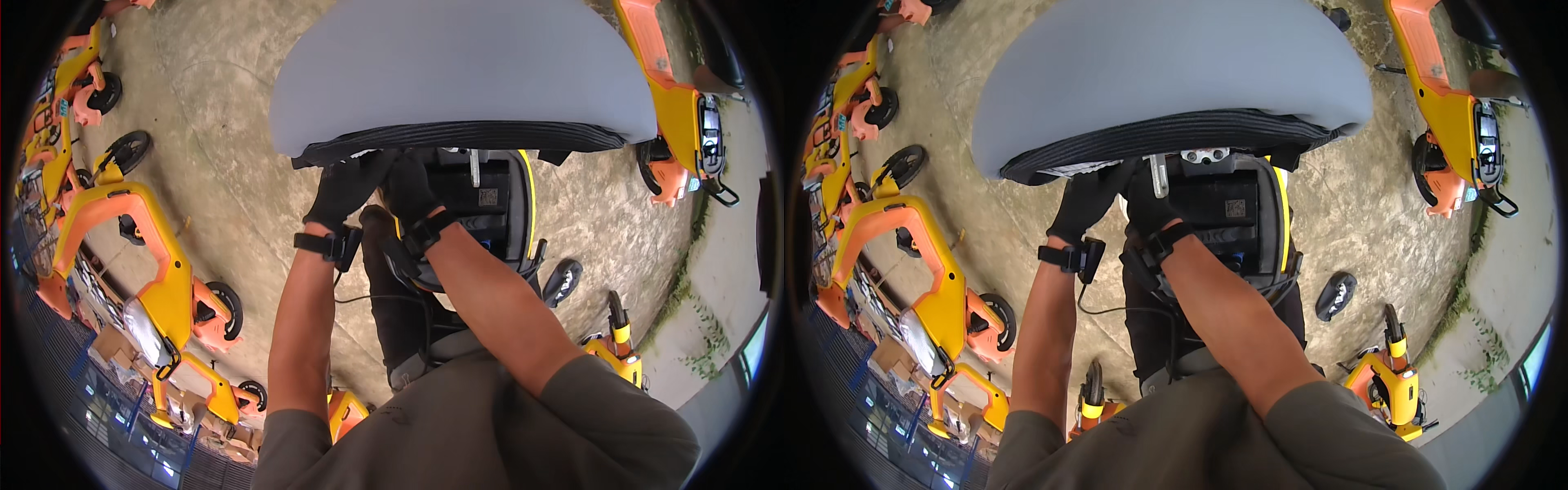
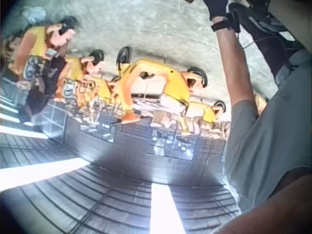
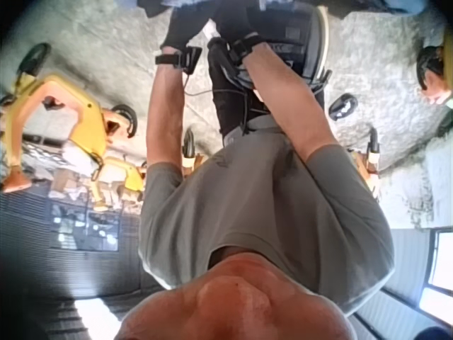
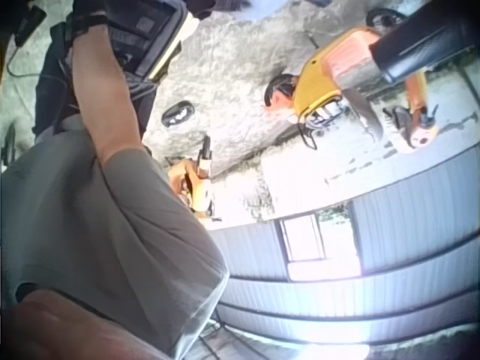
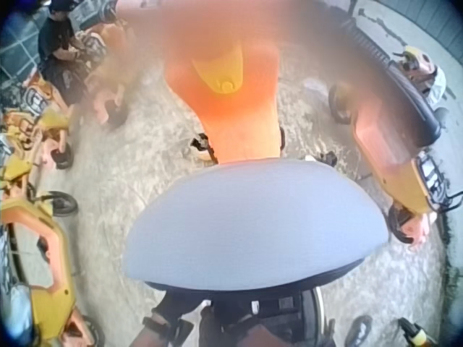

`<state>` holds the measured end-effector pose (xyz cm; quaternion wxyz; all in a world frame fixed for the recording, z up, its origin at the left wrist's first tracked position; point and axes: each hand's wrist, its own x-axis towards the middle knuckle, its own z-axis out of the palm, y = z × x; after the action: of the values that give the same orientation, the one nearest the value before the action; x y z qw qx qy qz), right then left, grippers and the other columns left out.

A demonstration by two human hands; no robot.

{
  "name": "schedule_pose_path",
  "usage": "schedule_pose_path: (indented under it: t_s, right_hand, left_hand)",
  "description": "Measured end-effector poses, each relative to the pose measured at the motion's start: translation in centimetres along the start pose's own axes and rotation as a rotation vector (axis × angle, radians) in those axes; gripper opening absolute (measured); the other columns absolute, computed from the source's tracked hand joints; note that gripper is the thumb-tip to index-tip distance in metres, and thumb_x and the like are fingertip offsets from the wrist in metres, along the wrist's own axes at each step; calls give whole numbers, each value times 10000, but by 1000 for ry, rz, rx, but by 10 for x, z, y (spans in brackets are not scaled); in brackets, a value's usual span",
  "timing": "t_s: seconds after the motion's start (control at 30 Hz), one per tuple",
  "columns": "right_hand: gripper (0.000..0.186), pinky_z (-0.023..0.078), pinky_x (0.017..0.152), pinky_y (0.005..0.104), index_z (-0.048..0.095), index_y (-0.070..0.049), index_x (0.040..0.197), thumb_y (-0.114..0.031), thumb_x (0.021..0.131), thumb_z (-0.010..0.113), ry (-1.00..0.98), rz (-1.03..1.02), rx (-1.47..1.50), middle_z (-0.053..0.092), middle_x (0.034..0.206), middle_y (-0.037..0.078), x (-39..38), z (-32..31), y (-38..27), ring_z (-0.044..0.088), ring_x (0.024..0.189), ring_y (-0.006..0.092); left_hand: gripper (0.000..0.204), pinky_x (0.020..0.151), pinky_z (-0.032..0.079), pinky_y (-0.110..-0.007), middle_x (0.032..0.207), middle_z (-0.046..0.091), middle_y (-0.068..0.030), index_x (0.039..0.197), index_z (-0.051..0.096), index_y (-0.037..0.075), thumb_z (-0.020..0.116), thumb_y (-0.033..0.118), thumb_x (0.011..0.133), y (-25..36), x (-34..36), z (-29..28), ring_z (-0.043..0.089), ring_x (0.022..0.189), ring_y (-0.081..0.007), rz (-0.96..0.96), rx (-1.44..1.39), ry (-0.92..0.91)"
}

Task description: The person opens the seat of an electric scooter and handles components inside the compartment. They then place a silver reflective cover over the seat and secure it.

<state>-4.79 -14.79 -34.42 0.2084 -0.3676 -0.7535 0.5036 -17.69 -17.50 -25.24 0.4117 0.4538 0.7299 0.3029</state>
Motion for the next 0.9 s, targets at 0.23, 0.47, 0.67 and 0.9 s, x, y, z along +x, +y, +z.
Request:
schedule_pose_path:
  t_s: [0.23,0.47,0.67,0.9]
  right_hand:
    - [106,460,640,428,619,-64,718,-98,626,659,-114,222,117,620,756,146,12,-18,-44,603,758,353]
    - [68,454,557,355,587,-25,769,-60,763,645,79,-210,-288,614,778,139,-14,-8,-2,604,666,264]
    - [182,475,740,389,617,-47,950,-50,768,611,-161,170,-91,628,946,148,-12,-10,-6,596,897,319]
    - [144,463,606,356,548,-24,862,-47,737,617,-130,64,-102,571,756,113,13,-37,-65,581,731,300]
  left_hand:
    - [287,738,515,-351,960,681,-70,1153,632,135,530,269,921,-31,1,1,656,866,-225,87,204,54]
    - [252,882,471,-403,1067,642,-137,1091,620,41,564,211,914,-12,-3,3,591,997,-209,-131,28,-37]
    - [259,767,485,-393,950,653,-121,1117,601,61,559,199,902,-18,-9,16,613,869,-231,-216,-238,147]
    - [362,553,517,-324,826,666,-63,1265,552,166,486,145,909,-28,-1,12,663,703,-214,238,399,168]
